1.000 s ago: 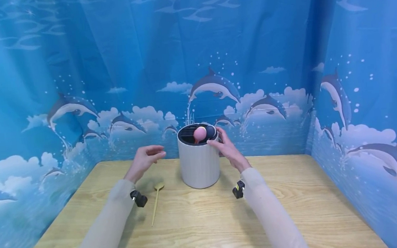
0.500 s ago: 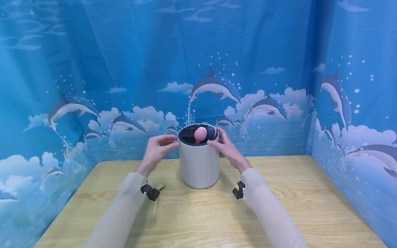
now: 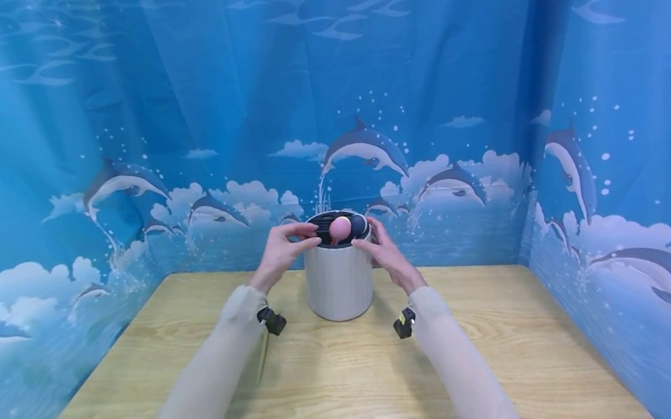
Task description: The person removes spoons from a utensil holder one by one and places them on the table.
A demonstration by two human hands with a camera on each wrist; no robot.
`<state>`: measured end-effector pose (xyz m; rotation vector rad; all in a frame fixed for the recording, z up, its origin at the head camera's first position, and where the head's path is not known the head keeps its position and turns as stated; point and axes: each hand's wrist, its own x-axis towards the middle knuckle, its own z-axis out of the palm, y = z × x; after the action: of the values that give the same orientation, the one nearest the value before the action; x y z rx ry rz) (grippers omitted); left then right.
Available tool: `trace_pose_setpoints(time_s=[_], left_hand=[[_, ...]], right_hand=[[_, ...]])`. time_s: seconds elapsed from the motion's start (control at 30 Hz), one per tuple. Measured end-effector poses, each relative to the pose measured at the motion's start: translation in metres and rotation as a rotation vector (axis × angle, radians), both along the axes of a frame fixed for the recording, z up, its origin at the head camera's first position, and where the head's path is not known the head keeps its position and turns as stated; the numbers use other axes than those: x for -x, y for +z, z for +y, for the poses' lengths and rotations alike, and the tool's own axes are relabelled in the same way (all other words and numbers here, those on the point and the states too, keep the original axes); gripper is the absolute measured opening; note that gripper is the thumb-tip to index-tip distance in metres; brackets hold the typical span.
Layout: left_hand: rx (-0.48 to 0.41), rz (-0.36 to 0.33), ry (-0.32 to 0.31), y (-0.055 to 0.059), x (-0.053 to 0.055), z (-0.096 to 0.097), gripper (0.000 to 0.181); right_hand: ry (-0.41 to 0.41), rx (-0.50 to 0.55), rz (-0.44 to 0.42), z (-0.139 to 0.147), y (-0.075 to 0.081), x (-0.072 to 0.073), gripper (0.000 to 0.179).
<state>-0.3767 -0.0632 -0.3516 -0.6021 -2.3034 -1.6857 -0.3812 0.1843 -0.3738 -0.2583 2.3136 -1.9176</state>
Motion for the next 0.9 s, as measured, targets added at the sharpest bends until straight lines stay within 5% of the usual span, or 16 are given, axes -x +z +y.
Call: trace_pose_setpoints(time_s=[0.43, 0.9], left_hand=[[0.047, 0.027, 0.031, 0.013, 0.006, 0.023, 0.034], [0.181, 0.121, 0.053, 0.014, 0.014, 0.036, 0.039]], right_hand=[[0.010, 0.001, 0.006, 0.001, -0.001, -0.002, 0.084], [0.019, 0.010, 0.020, 0.000, 0.001, -0.002, 0.081]])
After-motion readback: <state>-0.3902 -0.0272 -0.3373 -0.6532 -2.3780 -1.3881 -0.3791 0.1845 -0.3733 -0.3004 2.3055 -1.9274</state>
